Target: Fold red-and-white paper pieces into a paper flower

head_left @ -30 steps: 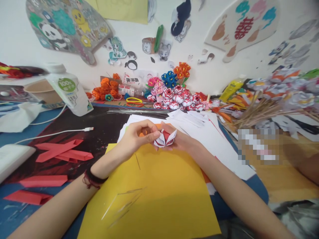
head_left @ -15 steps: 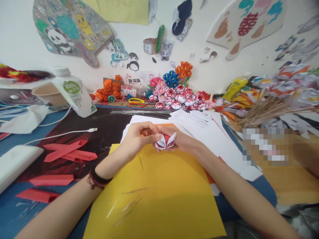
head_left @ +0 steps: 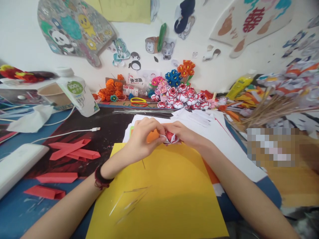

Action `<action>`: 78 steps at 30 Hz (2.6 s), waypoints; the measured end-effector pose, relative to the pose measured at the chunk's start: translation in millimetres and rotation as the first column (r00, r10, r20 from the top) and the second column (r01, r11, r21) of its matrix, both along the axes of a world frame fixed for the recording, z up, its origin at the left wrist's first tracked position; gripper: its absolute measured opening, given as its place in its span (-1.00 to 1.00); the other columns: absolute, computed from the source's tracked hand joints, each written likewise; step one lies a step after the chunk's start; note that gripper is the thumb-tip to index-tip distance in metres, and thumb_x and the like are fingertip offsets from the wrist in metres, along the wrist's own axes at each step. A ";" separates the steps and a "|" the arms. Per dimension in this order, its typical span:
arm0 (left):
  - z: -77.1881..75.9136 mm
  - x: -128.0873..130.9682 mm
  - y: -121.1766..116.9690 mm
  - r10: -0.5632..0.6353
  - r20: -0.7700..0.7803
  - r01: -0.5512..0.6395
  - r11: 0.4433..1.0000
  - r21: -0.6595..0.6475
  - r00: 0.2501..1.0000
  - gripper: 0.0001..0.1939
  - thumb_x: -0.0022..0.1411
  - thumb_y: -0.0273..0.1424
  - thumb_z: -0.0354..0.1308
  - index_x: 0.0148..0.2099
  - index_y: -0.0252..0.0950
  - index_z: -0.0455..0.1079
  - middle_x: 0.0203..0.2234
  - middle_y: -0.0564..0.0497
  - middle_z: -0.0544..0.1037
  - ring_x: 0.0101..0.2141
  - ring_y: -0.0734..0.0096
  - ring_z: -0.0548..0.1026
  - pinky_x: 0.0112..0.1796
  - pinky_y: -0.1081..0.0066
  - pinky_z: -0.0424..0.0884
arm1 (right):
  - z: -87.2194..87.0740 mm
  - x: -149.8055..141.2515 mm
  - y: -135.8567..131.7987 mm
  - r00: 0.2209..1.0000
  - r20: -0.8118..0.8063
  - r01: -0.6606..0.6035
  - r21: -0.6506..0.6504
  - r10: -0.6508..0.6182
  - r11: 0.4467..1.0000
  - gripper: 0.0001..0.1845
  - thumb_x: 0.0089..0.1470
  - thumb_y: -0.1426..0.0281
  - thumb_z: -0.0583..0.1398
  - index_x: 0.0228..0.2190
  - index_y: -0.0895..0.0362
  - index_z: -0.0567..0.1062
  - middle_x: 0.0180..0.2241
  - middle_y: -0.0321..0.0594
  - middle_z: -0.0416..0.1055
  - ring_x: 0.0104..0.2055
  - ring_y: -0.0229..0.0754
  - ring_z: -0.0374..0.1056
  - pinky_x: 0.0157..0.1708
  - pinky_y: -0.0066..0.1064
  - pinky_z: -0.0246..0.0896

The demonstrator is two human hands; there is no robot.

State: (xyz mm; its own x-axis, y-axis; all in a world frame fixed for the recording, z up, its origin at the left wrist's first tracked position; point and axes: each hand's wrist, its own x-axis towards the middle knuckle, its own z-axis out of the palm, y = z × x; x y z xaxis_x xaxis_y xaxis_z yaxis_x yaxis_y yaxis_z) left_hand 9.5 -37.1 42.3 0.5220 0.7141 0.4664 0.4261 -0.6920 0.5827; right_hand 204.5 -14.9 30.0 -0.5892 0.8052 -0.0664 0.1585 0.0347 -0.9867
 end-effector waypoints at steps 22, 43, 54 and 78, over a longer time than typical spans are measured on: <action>-13.8 4.2 -4.9 0.130 -0.203 -0.012 0.868 0.497 0.970 -0.86 0.36 -0.39 0.10 -0.24 -0.17 0.48 -0.27 0.08 0.60 -0.27 0.35 0.32 -0.14 0.21 0.07 | -10.0 -1.9 3.7 0.996 0.023 0.084 -0.198 -0.081 0.977 -0.77 0.08 0.26 0.15 -0.52 0.13 0.35 -0.62 -0.37 0.25 -0.64 -0.40 0.09 -0.72 -0.53 -0.22; -17.0 6.0 -8.5 0.196 -0.250 -0.085 0.915 0.395 0.948 -0.90 0.25 -0.53 0.11 -0.29 -0.24 0.40 -0.30 -0.01 0.55 -0.22 0.23 0.33 -0.13 0.14 0.10 | -0.5 -11.4 -2.4 0.996 0.071 0.064 -0.145 -0.055 0.987 -0.70 0.10 0.33 0.11 -0.62 0.13 0.27 -0.66 -0.40 0.17 -0.69 -0.45 0.01 -0.76 -0.55 -0.21; 2.1 -5.0 12.0 -0.126 0.065 0.139 0.951 -0.275 0.990 -0.86 0.19 -0.30 0.26 -0.35 -0.26 0.47 -0.32 0.02 0.57 -0.26 0.35 0.40 -0.13 0.32 0.23 | -5.6 1.0 3.2 0.991 -0.022 -0.131 -0.118 0.129 0.984 -0.64 0.20 0.10 0.06 -0.39 0.13 0.43 -0.63 -0.38 0.32 -0.72 -0.42 0.00 -0.77 -0.52 -0.23; 2.1 -6.9 8.8 -0.227 0.101 0.243 0.947 -0.212 0.969 -0.79 0.30 -0.32 0.11 -0.39 -0.28 0.37 -0.39 0.04 0.50 -0.28 0.36 0.34 -0.16 0.33 0.22 | -8.3 -4.3 -0.1 0.973 -0.107 -0.224 -0.227 0.205 0.948 -0.47 0.25 -0.04 -0.03 -0.37 0.15 0.41 -0.54 -0.28 0.45 -0.73 -0.43 0.09 -0.80 -0.57 -0.16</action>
